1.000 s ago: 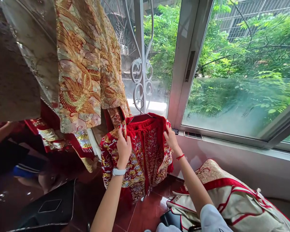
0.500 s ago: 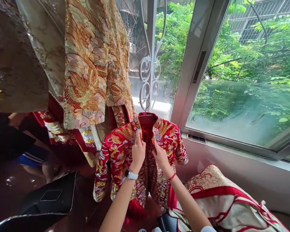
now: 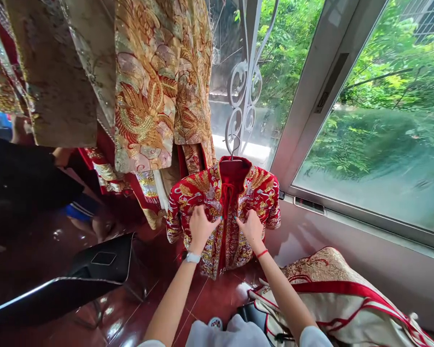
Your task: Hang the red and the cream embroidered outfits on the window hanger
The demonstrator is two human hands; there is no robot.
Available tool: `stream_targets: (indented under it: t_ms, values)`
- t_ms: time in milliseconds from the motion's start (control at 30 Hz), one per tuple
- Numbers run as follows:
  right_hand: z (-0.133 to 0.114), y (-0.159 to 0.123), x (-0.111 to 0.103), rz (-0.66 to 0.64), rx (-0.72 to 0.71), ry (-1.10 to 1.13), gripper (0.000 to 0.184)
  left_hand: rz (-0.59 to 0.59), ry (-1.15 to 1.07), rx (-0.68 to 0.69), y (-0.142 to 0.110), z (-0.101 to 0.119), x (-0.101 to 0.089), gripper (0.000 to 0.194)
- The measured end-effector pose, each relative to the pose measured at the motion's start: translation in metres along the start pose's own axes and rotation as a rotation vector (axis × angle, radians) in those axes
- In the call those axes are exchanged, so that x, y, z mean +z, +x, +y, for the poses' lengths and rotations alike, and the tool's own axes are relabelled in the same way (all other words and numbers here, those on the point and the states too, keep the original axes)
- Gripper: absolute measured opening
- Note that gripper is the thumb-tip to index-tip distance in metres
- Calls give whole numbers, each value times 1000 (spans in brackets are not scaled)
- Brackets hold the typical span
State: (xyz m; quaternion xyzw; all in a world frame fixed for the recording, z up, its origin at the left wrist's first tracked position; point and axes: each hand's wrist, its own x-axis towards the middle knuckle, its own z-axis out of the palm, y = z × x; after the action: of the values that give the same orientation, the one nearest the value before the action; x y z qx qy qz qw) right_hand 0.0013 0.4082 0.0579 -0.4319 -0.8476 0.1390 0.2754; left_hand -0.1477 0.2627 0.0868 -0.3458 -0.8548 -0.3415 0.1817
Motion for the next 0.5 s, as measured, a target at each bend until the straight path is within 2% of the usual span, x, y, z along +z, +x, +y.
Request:
stream_targets:
  t_ms: [100, 167, 300, 400, 500]
  values:
    - [-10, 11, 10, -64, 39, -157, 26, -31, 102, -86, 1, 19, 26, 60]
    - [-7, 15, 12, -115, -5, -167, 18, -57, 91, -97, 0, 21, 34, 55]
    - [2, 14, 7, -222, -188, -69, 15, -172, -5, -39, -5, 19, 28, 42]
    - [-1, 9, 0, -283, -332, 28, 14, -274, -67, -71, -5, 33, 16, 40]
    - [-12, 0, -7, -316, -428, 163, 14, -322, -187, -9, 0, 51, 11, 46]
